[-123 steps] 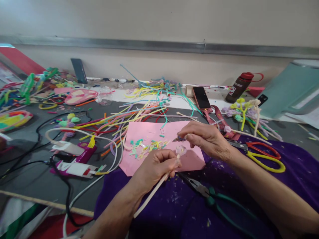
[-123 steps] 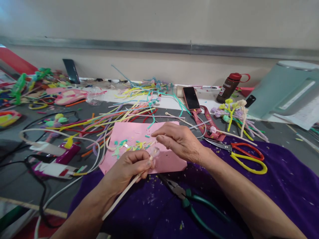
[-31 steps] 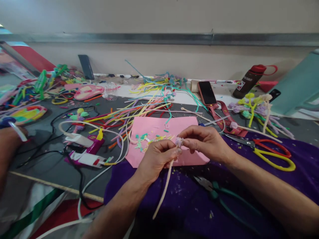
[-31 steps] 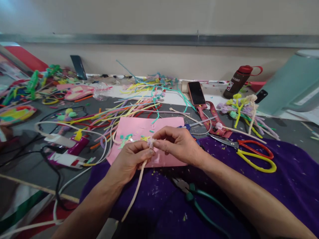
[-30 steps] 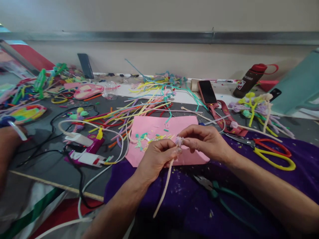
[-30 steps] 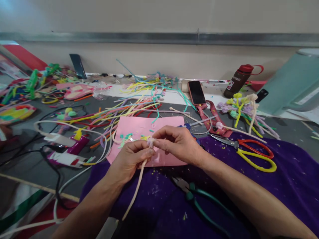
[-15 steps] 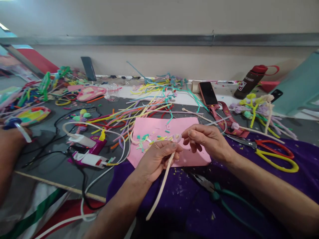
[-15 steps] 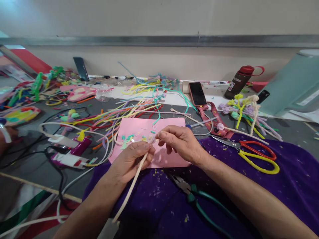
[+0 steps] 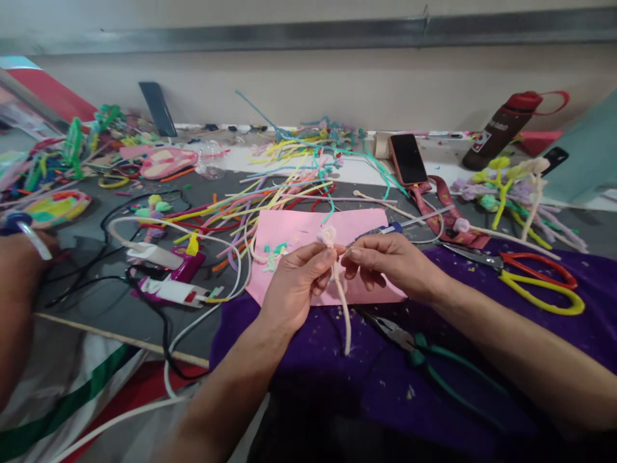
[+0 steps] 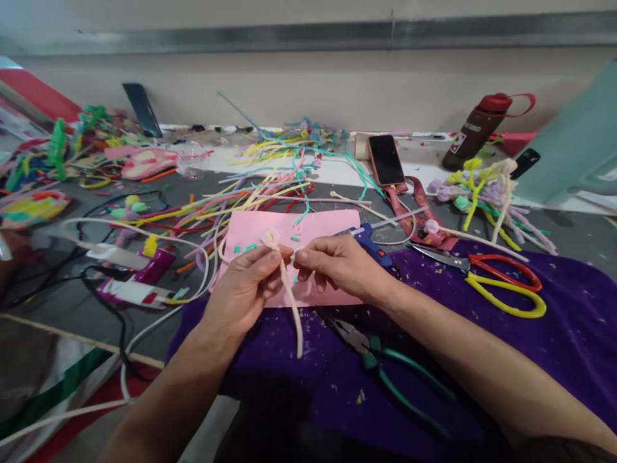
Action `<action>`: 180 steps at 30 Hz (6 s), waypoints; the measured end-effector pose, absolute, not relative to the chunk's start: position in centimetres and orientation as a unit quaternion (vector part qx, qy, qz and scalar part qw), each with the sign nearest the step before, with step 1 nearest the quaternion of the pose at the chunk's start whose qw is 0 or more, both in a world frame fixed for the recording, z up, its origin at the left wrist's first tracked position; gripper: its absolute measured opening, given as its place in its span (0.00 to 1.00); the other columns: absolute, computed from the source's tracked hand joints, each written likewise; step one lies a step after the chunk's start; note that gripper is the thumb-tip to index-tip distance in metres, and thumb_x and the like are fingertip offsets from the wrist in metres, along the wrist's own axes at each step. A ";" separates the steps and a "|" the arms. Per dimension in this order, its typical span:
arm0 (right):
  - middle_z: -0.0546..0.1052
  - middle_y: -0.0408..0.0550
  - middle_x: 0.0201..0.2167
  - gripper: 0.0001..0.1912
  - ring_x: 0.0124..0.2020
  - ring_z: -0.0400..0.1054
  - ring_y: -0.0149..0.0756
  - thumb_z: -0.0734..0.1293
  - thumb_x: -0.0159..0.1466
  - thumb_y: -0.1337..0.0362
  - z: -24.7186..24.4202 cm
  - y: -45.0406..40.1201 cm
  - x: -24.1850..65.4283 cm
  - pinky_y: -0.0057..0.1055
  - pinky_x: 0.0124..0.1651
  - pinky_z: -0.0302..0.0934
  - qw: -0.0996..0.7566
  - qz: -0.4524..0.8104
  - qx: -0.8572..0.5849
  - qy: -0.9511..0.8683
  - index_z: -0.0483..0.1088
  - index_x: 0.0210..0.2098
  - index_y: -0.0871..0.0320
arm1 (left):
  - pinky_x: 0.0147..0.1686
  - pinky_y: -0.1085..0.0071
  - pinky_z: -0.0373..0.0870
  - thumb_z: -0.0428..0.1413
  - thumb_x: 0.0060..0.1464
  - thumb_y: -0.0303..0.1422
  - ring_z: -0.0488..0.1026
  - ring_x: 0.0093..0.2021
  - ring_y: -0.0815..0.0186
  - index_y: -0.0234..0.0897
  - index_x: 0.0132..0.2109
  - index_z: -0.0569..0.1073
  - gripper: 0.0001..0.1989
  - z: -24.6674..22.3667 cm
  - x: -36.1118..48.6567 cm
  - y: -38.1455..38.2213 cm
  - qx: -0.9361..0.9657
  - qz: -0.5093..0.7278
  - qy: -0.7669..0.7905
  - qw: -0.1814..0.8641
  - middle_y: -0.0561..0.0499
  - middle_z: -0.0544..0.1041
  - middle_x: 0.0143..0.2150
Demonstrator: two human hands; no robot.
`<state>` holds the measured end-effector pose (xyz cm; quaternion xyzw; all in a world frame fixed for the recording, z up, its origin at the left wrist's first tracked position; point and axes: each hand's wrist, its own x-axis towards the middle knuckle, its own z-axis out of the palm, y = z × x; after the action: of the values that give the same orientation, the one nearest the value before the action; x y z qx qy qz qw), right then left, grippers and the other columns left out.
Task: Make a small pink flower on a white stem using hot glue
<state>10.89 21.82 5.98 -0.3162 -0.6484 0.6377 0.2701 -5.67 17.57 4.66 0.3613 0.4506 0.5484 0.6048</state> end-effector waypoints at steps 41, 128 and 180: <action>0.68 0.39 0.16 0.17 0.14 0.59 0.21 0.66 0.57 0.53 4.6 20.0 9.2 0.20 0.17 0.50 0.274 0.718 -0.304 -0.563 0.68 0.25 0.62 | 0.27 0.74 0.66 0.59 0.48 0.34 0.68 0.24 0.72 0.33 0.37 0.78 0.10 4.0 -5.4 17.7 0.356 0.525 0.424 0.646 0.51 0.74 0.27; 0.73 0.49 0.41 0.15 0.22 0.65 0.28 0.66 0.55 0.68 7.8 22.9 14.7 0.26 0.24 0.56 0.386 0.631 -0.289 -0.607 0.65 0.43 0.57 | 0.11 0.84 0.50 0.64 0.41 0.34 0.62 0.13 0.79 0.32 0.28 0.71 0.11 4.9 -6.4 17.8 0.270 0.600 0.429 0.618 0.53 0.75 0.22; 0.61 0.40 0.17 0.17 0.19 0.56 0.28 0.60 0.62 0.52 7.4 21.1 14.6 0.25 0.20 0.49 0.283 0.290 -0.385 -0.829 0.64 0.25 0.58 | 0.13 0.82 0.49 0.62 0.41 0.40 0.61 0.15 0.80 0.32 0.31 0.74 0.14 4.6 -6.6 17.8 0.311 0.597 0.446 0.590 0.53 0.74 0.24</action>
<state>14.55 21.11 7.41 -0.3847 -0.8293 0.2904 0.2826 -6.58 17.83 4.64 0.3110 0.4460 0.5968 0.5900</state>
